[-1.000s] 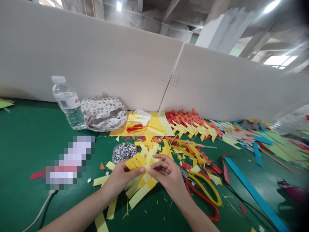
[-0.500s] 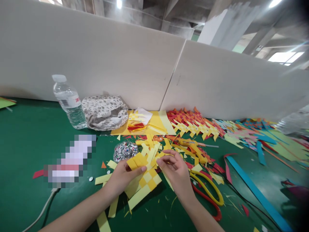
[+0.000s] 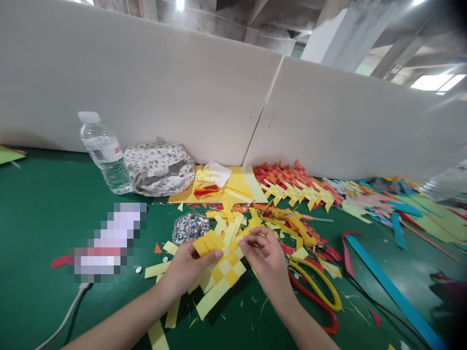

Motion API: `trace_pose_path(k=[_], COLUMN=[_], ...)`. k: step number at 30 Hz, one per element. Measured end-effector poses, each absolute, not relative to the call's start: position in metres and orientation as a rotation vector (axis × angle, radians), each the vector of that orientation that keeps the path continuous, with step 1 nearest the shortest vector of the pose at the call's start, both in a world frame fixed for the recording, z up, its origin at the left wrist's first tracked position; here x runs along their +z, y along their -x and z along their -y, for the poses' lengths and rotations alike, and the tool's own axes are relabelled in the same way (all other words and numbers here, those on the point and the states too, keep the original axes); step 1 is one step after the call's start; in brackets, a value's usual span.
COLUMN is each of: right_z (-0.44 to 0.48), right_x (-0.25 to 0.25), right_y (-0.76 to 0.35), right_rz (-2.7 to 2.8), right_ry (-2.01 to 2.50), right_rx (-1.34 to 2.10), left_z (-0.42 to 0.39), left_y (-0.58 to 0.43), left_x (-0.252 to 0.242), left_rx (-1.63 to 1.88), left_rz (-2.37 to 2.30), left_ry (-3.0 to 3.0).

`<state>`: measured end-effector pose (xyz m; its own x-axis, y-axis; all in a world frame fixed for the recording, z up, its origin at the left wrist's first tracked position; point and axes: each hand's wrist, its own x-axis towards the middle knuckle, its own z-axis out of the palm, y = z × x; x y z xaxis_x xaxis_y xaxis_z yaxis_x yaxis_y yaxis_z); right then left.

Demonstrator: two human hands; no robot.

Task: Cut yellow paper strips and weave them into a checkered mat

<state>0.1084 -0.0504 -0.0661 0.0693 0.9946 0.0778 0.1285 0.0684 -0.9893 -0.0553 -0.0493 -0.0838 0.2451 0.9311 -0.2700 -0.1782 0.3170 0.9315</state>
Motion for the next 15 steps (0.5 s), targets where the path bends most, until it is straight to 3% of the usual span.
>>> trace_pose_path(k=[15], right_z=[0.047], right_x=[-0.059], right_y=[-0.116], right_rz=[1.309], right_ry=[1.241], right_rx=[1.170], left_z=[0.052], left_y=[0.054], left_x=[-0.073], left_rx=[0.966], left_rz=[-1.091], left_ry=[-0.894])
